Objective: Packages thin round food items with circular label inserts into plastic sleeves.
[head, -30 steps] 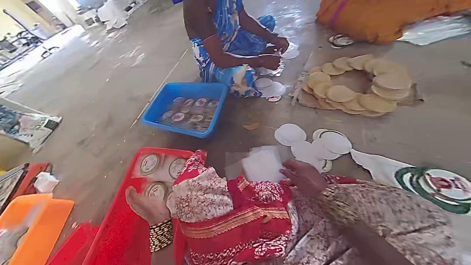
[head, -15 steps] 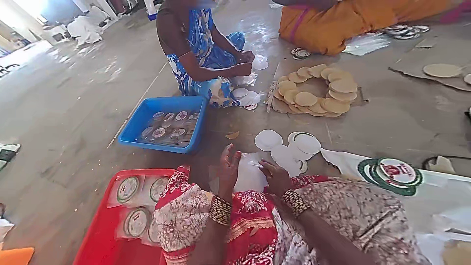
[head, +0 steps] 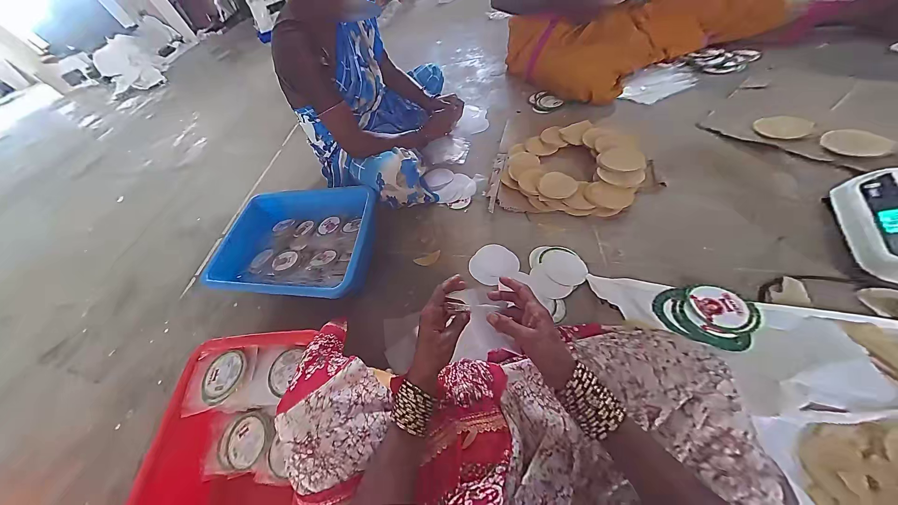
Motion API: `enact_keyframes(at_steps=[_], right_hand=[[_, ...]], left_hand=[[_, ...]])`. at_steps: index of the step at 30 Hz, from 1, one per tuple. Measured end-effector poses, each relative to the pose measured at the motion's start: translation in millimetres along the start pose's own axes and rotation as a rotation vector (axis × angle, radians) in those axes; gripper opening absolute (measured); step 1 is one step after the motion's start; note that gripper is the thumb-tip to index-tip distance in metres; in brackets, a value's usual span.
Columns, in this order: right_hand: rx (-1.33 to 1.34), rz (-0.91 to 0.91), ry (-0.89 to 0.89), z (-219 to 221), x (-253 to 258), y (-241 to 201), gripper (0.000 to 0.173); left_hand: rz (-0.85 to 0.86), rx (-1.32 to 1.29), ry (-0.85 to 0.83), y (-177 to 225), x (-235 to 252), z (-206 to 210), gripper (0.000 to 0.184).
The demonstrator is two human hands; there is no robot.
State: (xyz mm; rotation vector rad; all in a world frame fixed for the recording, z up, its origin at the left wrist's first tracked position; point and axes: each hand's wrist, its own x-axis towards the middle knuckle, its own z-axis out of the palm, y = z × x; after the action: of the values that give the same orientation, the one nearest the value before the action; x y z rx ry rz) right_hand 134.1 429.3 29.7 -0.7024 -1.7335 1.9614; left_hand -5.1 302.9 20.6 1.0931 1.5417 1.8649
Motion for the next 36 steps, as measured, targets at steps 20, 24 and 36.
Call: enact_keyframes(at_steps=[20,24,36], right_hand=[[-0.052,-0.056,-0.031,0.6,-6.5,-37.9,0.008],[-0.354,-0.117,0.045,9.2,-4.8,-31.3,0.03],[-0.629,-0.451,-0.148,-37.9,-4.1,-34.5,0.025]], left_hand=[[0.124,0.194,-0.016,7.5,-10.4,7.5,0.013],[0.14,0.213,0.018,3.9,-14.4,16.9,0.021],[0.27,0.154,0.013,4.5,-6.3,5.1,0.011]])
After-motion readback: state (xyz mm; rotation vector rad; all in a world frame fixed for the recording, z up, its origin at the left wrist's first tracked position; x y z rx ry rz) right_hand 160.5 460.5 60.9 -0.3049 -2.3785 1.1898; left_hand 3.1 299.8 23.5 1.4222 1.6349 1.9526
